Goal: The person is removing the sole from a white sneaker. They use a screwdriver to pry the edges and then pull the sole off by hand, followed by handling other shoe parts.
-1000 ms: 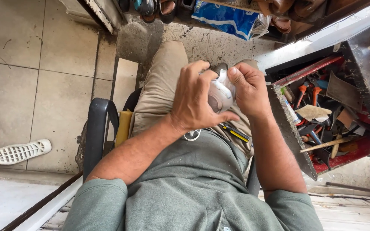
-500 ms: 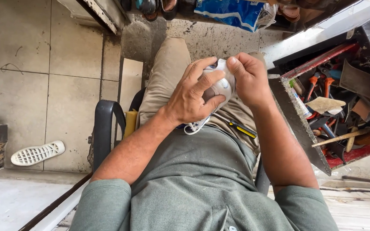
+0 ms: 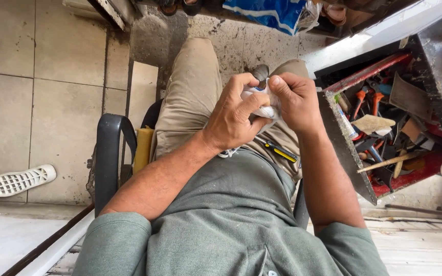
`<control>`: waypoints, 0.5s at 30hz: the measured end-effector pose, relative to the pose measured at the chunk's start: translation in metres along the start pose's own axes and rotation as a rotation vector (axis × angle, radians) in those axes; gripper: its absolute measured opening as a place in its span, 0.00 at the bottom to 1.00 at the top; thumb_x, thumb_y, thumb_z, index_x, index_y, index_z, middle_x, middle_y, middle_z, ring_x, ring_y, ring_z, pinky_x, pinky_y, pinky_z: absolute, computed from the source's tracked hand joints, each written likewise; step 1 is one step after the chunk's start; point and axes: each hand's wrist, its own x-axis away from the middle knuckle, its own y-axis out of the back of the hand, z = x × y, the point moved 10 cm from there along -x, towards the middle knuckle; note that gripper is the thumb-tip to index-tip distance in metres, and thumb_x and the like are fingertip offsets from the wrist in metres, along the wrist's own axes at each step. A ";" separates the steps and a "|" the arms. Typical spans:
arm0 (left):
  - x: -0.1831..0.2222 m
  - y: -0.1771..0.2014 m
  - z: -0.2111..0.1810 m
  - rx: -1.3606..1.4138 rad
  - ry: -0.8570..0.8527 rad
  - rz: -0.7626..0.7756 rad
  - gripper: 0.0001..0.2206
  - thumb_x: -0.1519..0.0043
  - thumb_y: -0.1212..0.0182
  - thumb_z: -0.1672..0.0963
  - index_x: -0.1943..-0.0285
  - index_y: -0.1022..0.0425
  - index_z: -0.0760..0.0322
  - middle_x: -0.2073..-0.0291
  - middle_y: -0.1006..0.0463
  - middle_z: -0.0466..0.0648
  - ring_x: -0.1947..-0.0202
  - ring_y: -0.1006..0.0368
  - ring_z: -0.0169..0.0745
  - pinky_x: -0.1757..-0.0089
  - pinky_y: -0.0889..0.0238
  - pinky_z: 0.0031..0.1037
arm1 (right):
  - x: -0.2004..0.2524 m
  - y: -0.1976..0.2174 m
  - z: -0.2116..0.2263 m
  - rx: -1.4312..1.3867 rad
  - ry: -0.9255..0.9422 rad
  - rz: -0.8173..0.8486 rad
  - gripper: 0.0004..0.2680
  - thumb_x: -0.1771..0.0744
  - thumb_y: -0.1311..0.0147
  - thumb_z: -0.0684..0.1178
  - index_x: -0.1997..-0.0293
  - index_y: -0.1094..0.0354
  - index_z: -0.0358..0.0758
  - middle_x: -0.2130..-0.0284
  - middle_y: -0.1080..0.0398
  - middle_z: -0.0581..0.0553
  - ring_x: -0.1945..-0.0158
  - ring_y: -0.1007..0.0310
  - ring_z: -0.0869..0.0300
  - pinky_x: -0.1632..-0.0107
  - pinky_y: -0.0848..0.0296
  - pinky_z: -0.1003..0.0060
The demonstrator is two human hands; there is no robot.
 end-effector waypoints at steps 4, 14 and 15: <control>-0.005 -0.004 0.003 0.012 -0.025 0.000 0.16 0.44 0.23 0.54 0.56 0.29 0.52 0.46 0.35 0.53 0.46 0.28 0.61 0.45 0.33 0.48 | -0.010 0.007 -0.021 -0.065 -0.012 -0.087 0.13 0.27 0.47 0.49 0.71 0.31 0.40 0.79 0.39 0.55 0.68 0.41 0.68 0.67 0.43 0.71; -0.019 0.043 -0.008 0.205 0.408 0.033 0.25 0.46 0.38 0.37 0.66 0.32 0.56 0.77 0.34 0.44 0.74 0.30 0.43 0.63 0.33 0.34 | 0.041 0.038 0.104 0.058 0.640 -0.472 0.11 0.27 0.46 0.48 0.64 0.29 0.29 0.69 0.29 0.33 0.64 0.29 0.51 0.57 0.31 0.60; -0.011 0.017 0.002 0.387 0.656 0.327 0.32 0.47 0.48 0.32 0.70 0.29 0.57 0.79 0.28 0.47 0.75 0.27 0.45 0.64 0.32 0.38 | 0.048 0.028 0.126 0.052 0.713 -0.483 0.14 0.27 0.48 0.52 0.62 0.29 0.27 0.64 0.26 0.28 0.59 0.26 0.46 0.53 0.30 0.58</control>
